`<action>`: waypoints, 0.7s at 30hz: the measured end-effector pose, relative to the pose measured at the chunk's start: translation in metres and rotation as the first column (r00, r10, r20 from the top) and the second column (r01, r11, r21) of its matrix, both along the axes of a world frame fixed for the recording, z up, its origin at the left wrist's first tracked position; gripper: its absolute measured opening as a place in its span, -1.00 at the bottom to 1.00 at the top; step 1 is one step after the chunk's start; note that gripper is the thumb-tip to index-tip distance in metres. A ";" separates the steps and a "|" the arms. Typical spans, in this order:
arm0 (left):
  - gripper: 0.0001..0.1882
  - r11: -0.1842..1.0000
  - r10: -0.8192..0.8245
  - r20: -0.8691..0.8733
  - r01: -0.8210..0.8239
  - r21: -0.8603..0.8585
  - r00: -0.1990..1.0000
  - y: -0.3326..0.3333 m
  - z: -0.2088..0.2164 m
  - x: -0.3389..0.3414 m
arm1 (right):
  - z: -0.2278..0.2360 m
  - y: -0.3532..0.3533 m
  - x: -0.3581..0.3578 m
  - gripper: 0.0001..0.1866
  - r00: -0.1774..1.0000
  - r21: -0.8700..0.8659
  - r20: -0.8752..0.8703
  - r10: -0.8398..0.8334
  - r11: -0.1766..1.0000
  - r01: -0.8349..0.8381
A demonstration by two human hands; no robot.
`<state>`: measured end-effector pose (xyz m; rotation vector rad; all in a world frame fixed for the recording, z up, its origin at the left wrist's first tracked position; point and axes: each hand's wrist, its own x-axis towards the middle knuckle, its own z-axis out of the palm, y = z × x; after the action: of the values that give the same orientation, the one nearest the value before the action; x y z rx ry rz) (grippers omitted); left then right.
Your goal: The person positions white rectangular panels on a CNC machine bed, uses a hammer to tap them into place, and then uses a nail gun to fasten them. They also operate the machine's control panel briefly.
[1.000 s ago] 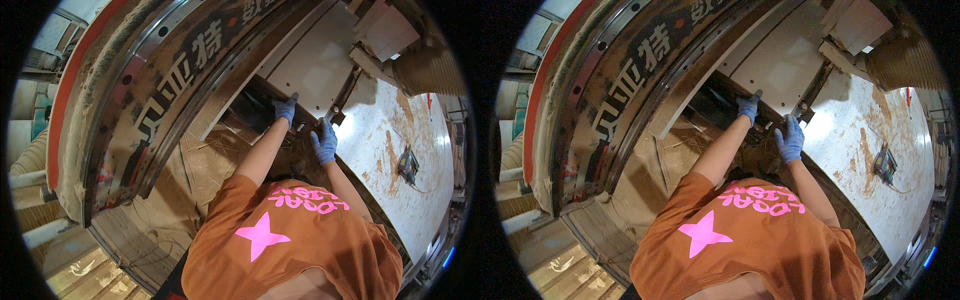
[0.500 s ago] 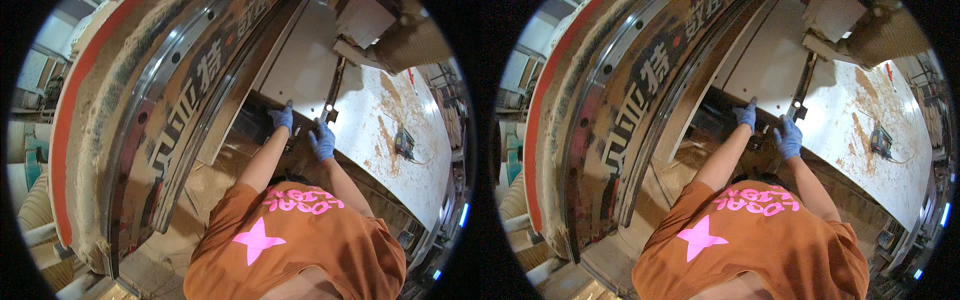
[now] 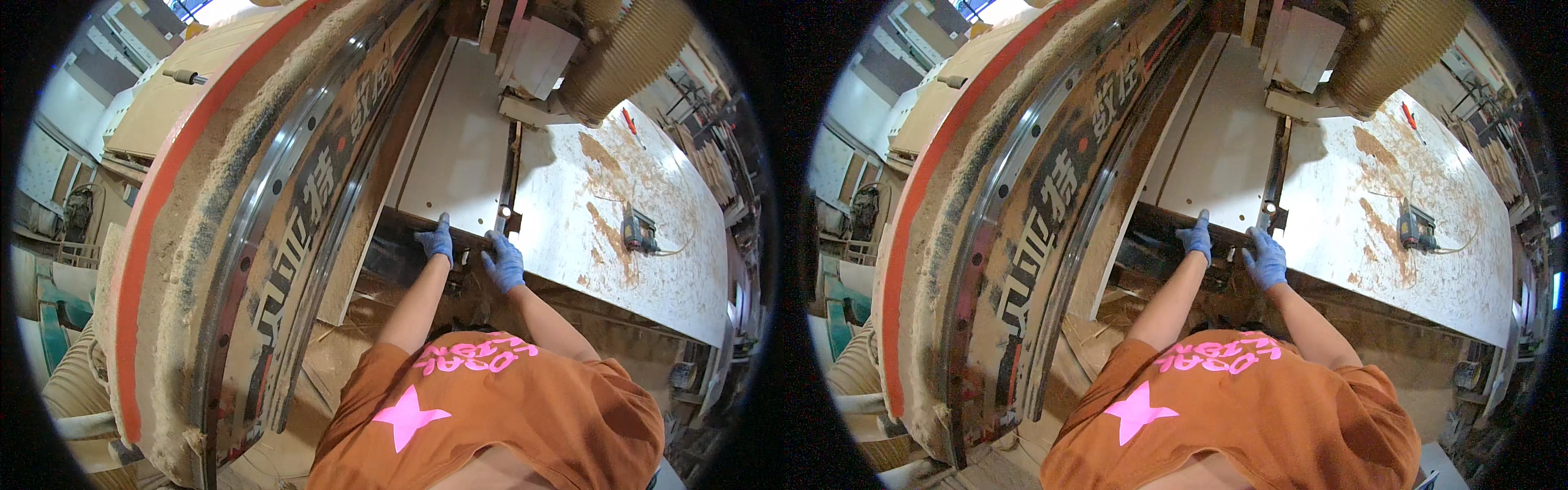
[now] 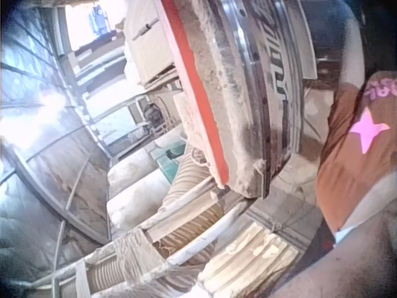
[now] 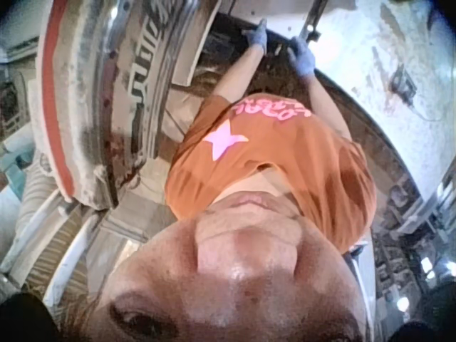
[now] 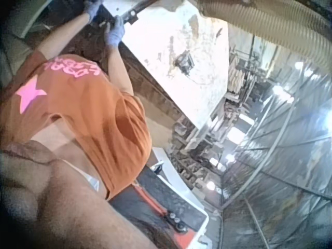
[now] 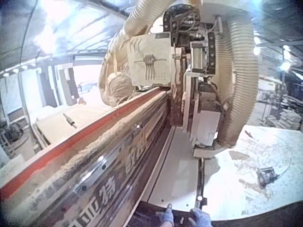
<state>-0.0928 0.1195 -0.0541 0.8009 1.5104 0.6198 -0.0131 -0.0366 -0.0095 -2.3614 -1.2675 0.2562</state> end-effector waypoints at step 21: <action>0.28 0.996 -0.033 0.004 0.033 -0.085 0.999 0.001 -0.013 0.006 | 0.006 -0.004 0.002 -0.49 0.997 0.119 0.073 0.014 0.993 -0.022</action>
<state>-0.0864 0.1208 -0.0674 0.7576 1.5083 0.5281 -0.0109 -0.0410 -0.0035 -2.2769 -1.3002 0.0986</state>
